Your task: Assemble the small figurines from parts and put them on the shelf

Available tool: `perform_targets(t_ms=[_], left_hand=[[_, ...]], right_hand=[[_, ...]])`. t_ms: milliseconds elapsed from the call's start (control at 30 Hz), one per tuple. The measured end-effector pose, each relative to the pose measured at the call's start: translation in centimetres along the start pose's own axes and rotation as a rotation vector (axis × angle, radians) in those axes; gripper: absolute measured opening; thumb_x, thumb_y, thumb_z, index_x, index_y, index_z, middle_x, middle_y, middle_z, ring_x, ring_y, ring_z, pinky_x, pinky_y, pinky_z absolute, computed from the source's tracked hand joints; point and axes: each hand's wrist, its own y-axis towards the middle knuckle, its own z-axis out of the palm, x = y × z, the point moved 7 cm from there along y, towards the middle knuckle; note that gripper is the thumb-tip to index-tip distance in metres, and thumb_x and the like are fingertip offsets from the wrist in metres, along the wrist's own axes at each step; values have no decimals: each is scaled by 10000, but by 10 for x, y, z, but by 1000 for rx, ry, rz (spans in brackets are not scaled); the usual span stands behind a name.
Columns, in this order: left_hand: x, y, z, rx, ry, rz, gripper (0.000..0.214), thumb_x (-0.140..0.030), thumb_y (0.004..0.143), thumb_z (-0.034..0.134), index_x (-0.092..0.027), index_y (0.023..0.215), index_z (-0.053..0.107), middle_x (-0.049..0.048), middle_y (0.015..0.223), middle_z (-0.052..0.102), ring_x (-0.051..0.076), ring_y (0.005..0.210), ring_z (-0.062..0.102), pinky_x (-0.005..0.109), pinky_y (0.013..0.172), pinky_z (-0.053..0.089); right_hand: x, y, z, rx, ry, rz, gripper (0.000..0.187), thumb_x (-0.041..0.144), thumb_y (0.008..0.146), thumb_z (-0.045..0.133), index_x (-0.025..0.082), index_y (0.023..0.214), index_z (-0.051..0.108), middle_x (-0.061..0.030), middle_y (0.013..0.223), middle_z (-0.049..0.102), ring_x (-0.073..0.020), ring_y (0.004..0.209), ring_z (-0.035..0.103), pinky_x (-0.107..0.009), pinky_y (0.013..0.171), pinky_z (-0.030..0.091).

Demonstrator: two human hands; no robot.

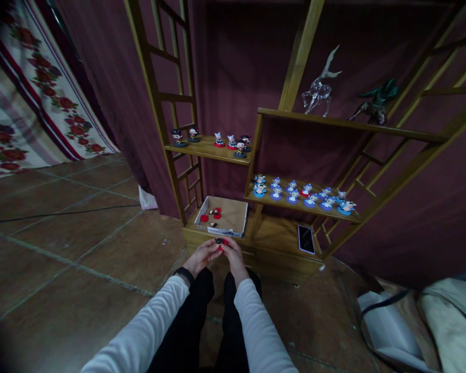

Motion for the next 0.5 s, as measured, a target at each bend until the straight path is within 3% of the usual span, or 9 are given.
perform_targets(t_ms=[100,200,333,500], left_hand=[[-1,-2,6,71,-39,-10,243,-39,700,639,-149,914,609,35,832,660,93,714,639,227,737,521],[-1,-3,9,106,-61,-11,248,-52,719,626,-161,941,608,30,835,660,71,690,630,193,713,509],[1,-3,10,100,-46,-25,229,-53,725,621,-161,927,610,22,805,660,63,665,623,171,676,498],[0,-3,7,15,20,-33,164,-74,716,640,-141,865,623,17,738,660,54,603,610,161,635,497]], right_hand=[[14,-7,4,4,-40,-128,480,269,587,685,252,1054,574,-27,998,652,-193,923,589,-321,808,451],[27,-14,7,-20,-134,-253,389,249,603,672,250,981,578,-19,960,646,-184,895,586,-312,823,440],[29,-18,8,-66,-250,-270,238,243,628,641,253,860,587,-2,920,628,-162,811,584,-290,783,444],[24,-14,-3,-162,-265,-277,177,234,593,664,248,762,614,3,844,624,-160,781,575,-275,741,442]])
